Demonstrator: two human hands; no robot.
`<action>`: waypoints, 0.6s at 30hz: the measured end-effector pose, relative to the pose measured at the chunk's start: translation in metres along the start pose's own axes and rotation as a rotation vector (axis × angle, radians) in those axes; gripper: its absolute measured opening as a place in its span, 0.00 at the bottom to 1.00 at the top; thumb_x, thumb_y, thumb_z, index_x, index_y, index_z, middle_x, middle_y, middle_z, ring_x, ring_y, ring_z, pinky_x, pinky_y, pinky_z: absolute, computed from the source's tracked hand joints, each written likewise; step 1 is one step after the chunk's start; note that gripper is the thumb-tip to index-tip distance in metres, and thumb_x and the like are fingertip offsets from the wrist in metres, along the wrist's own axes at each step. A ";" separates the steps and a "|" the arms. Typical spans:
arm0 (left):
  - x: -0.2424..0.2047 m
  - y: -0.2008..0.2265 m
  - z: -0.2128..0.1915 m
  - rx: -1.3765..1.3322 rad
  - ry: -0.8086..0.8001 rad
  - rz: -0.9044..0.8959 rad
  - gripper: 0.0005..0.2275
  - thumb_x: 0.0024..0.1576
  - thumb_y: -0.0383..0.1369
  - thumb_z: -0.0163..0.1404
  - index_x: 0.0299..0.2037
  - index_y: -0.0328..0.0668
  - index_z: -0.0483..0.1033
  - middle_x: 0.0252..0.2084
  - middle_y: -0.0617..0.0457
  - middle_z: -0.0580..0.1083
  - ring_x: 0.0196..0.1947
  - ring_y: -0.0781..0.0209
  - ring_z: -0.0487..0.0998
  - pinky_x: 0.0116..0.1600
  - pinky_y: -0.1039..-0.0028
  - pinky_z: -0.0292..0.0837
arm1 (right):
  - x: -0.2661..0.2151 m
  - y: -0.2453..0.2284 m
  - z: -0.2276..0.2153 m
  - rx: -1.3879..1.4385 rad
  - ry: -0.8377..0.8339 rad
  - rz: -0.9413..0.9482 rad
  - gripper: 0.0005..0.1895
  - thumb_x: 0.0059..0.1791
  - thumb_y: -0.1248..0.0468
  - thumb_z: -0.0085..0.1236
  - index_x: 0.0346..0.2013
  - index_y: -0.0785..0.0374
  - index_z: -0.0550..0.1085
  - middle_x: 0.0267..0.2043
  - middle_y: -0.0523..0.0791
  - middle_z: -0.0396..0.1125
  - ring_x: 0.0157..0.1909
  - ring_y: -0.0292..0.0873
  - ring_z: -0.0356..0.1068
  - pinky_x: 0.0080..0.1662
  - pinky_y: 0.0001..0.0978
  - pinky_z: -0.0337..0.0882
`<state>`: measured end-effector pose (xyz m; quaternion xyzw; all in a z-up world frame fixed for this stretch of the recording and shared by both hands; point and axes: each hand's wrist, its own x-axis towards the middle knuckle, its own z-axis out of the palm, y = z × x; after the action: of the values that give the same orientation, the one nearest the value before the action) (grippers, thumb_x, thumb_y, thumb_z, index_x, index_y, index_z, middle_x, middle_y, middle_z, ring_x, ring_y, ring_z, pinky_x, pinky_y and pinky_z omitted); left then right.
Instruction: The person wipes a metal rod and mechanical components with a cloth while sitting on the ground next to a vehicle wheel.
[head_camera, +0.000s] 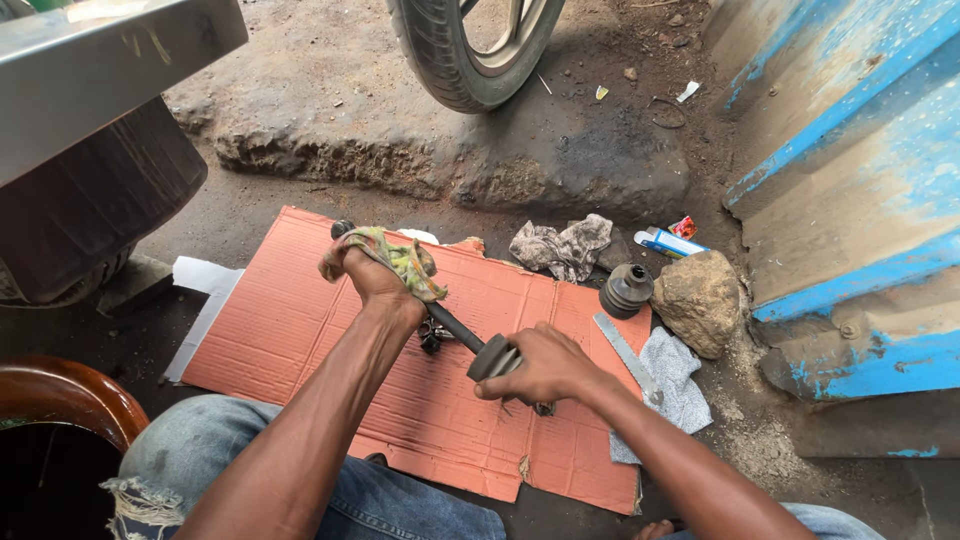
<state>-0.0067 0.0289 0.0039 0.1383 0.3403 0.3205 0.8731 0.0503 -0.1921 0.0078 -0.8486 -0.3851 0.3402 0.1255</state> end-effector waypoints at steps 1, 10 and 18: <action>-0.001 0.003 0.002 -0.002 0.003 -0.012 0.21 0.55 0.59 0.29 0.33 0.52 0.62 0.30 0.51 0.67 0.24 0.62 0.68 0.27 0.70 0.66 | 0.002 0.009 -0.002 0.198 -0.068 -0.030 0.36 0.32 0.35 0.65 0.38 0.62 0.84 0.32 0.48 0.77 0.38 0.46 0.75 0.40 0.39 0.74; 0.025 0.013 -0.012 0.091 -0.043 -0.032 0.02 0.58 0.31 0.43 0.34 0.52 0.66 0.24 0.59 0.66 0.20 0.67 0.64 0.25 0.72 0.60 | 0.002 0.026 -0.013 0.784 -0.406 -0.160 0.29 0.40 0.48 0.66 0.39 0.75 0.80 0.34 0.52 0.77 0.39 0.46 0.78 0.45 0.35 0.75; 0.030 0.020 -0.014 0.178 0.145 -0.102 0.05 0.56 0.29 0.41 0.29 0.53 0.68 0.22 0.55 0.67 0.18 0.64 0.66 0.22 0.72 0.60 | -0.030 -0.020 -0.021 -0.459 0.300 -0.248 0.31 0.33 0.42 0.62 0.32 0.67 0.81 0.20 0.49 0.68 0.37 0.48 0.68 0.45 0.51 0.65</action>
<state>-0.0085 0.0634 -0.0121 0.1745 0.4362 0.2532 0.8457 0.0388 -0.2001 0.0471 -0.8421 -0.5299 0.0973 0.0265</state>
